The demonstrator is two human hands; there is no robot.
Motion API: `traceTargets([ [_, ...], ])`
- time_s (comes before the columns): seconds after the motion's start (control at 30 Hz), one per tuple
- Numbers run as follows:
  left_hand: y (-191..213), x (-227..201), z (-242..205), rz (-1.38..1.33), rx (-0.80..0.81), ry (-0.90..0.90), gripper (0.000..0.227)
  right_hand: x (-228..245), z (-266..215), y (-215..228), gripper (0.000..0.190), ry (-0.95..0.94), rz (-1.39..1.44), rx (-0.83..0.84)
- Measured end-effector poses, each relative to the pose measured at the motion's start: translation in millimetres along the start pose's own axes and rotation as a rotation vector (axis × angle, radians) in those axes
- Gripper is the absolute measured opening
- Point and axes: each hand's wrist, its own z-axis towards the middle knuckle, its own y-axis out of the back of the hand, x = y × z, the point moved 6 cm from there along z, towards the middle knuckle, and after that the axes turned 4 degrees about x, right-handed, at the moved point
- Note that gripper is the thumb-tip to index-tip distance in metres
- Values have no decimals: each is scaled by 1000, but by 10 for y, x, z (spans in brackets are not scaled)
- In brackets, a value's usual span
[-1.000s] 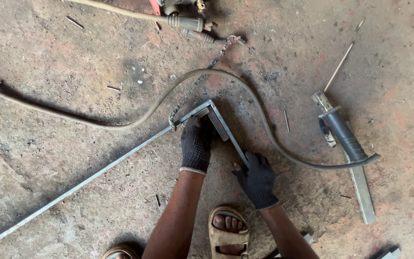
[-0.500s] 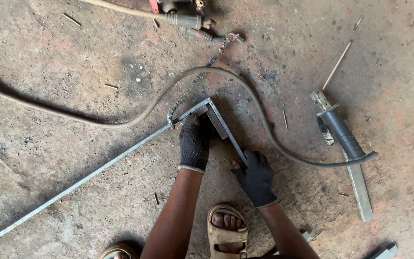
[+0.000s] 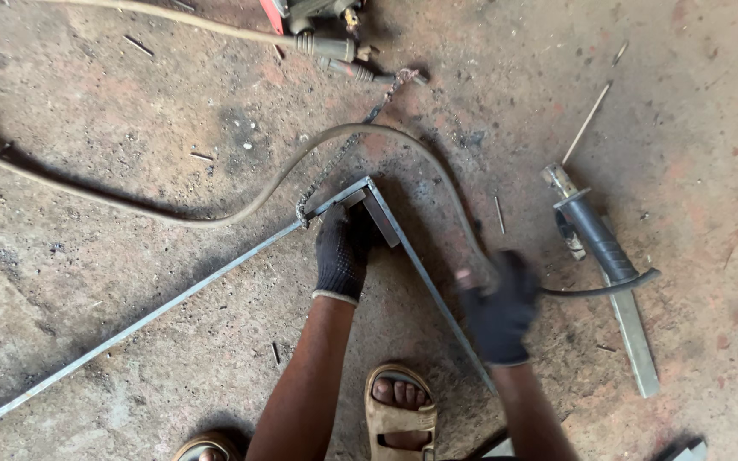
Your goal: The person aligns metal bars into a rectangular frame on the floor, then uses a welding torch to join the corners. They repeatedly reposition the bars, weld the joints, and use a hammer to tap the frame into alignment.
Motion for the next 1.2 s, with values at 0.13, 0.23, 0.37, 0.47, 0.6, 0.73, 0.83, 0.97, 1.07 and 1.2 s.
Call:
traceTargets([
  [0.13,-25,-46,-32,-13,-70,92,49,-581,400,397,79,-81,-544,-95],
  [0.23,7,84,-249,121,64,16,37,-1010,599,343,76,-58,-776,22],
  [0.37,-34,458,-656,828,128,-51,38,-1477,738,142,65,-90,-705,166],
  [0.47,-123,525,-1000,1213,167,-106,40,-1350,753,335,61,-8,-518,144],
  [0.6,-210,566,-1091,1499,156,-48,44,-817,729,903,54,39,40,427],
  [0.73,-275,523,-1070,1333,146,67,47,-25,532,1150,61,-88,482,758],
  [0.83,-263,495,-1081,1319,123,174,51,357,495,1212,57,65,508,729],
  [0.97,-280,461,-1065,1304,128,204,50,395,416,1053,59,100,420,737],
  [1.07,-321,449,-1071,1310,129,238,50,353,390,999,58,117,390,749],
  [1.2,-332,416,-1099,1331,134,228,50,393,378,980,61,96,350,760],
])
